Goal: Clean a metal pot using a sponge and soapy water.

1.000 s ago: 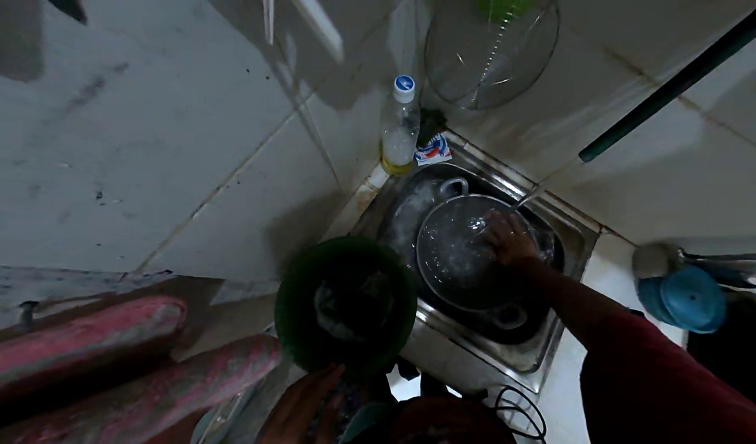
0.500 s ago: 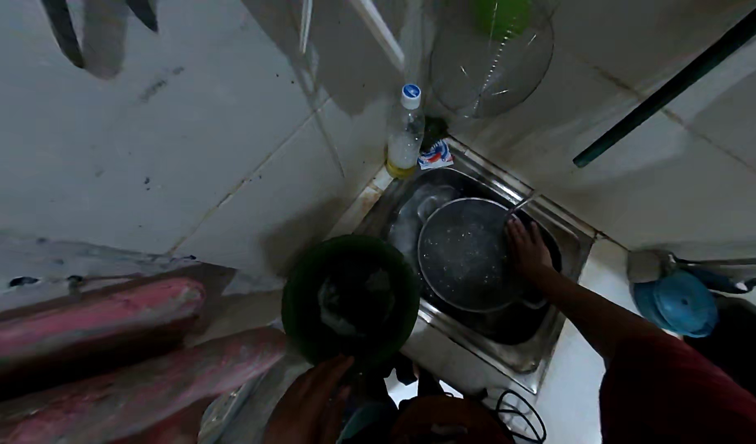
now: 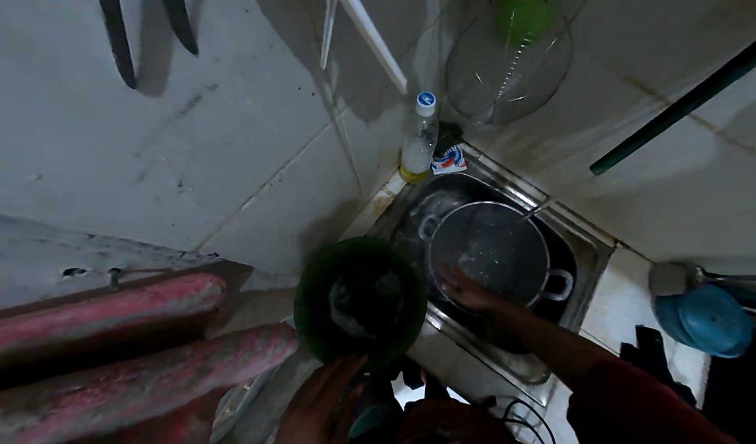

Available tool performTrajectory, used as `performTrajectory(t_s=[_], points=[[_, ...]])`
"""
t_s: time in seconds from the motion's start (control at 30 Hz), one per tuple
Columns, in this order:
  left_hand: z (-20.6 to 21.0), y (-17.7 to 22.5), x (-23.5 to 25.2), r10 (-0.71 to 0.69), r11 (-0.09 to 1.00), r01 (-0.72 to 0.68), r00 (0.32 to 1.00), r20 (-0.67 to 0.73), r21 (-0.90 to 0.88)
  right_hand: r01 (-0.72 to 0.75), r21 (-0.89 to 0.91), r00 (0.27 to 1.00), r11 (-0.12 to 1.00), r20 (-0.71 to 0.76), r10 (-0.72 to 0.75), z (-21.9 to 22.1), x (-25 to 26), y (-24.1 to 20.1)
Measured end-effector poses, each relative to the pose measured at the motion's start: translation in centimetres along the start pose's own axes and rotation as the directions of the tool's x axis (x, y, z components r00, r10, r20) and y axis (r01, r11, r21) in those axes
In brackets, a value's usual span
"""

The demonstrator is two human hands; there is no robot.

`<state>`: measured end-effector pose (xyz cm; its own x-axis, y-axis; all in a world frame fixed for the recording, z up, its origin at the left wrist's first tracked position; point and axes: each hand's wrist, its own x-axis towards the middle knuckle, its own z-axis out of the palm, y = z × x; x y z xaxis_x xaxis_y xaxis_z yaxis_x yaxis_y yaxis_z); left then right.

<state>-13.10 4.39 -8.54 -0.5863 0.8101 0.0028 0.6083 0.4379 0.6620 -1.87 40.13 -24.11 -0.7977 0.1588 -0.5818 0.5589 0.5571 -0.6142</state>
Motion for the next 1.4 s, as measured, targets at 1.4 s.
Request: performTrajectory(t_s=[1.4], points=[[10.5,11.6,14.5,-0.052,0.942,0.212,0.858,0.511,-0.26,-0.341,0.35,0.311,0.872,-0.834,0.456,-18.1,-28.0,-2.6]])
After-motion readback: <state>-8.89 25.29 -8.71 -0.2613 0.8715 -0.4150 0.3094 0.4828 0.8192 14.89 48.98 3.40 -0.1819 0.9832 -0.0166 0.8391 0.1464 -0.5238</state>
